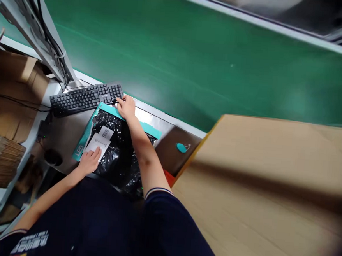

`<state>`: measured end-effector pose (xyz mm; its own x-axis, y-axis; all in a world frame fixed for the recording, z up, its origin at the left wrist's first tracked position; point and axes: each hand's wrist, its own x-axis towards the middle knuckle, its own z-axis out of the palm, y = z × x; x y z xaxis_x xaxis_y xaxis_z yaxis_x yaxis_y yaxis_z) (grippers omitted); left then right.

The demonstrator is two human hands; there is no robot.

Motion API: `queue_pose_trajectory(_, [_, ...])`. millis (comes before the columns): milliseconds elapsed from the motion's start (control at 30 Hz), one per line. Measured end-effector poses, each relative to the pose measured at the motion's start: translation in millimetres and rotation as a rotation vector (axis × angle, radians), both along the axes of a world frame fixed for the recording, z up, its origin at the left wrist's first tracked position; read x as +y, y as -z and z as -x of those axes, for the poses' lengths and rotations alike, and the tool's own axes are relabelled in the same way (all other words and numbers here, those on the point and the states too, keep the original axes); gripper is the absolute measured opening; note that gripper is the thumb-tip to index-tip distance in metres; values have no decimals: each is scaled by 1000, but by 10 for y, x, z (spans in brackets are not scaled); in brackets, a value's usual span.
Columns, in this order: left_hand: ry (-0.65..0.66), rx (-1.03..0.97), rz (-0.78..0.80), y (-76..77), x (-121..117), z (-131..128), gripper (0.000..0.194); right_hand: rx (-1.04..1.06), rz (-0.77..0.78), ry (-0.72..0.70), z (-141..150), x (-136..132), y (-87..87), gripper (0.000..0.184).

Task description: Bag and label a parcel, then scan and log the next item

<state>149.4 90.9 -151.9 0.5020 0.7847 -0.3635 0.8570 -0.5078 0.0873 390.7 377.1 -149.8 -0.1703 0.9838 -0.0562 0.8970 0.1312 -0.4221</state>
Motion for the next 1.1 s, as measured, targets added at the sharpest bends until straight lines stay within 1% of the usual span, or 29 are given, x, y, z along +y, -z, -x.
queue_pose_trajectory(133, [-7,-7,-2,4,-32,0,61,-15,39,-32,109,52,-33,47])
queue_pose_trajectory(233, [-19,-17,5,1,-36,-8,62,-24,63,-22,191,99,-29,47])
queue_pose_trajectory(367, [-37,-35,60,-81,-22,-23,63,-39,81,18,184,98,25,44])
queue_pose_trajectory(433, [-41,-45,113,-149,-7,-26,63,-41,53,40,131,89,98,47])
queue_pose_trajectory(500, [-46,-54,169,-196,16,-22,65,-25,11,43,77,95,222,51])
queue_pose_trajectory(600, [-65,-53,230,-207,47,-14,66,2,-21,36,34,121,433,55])
queue_pose_trajectory(667, [-73,-48,244,-198,58,-10,66,3,-16,58,31,132,510,55])
queue_pose_trajectory(733, [-71,-48,236,-186,61,-3,67,0,-6,96,37,136,521,53])
queue_pose_trajectory(833, [-66,-50,212,-161,64,15,69,-13,7,144,47,138,487,51])
queue_pose_trajectory(1000, [-62,-58,184,-125,56,40,68,-54,2,120,41,121,465,54])
queue_pose_trajectory(1100, [-59,-61,173,-124,41,42,65,-43,-27,151,47,88,429,53])
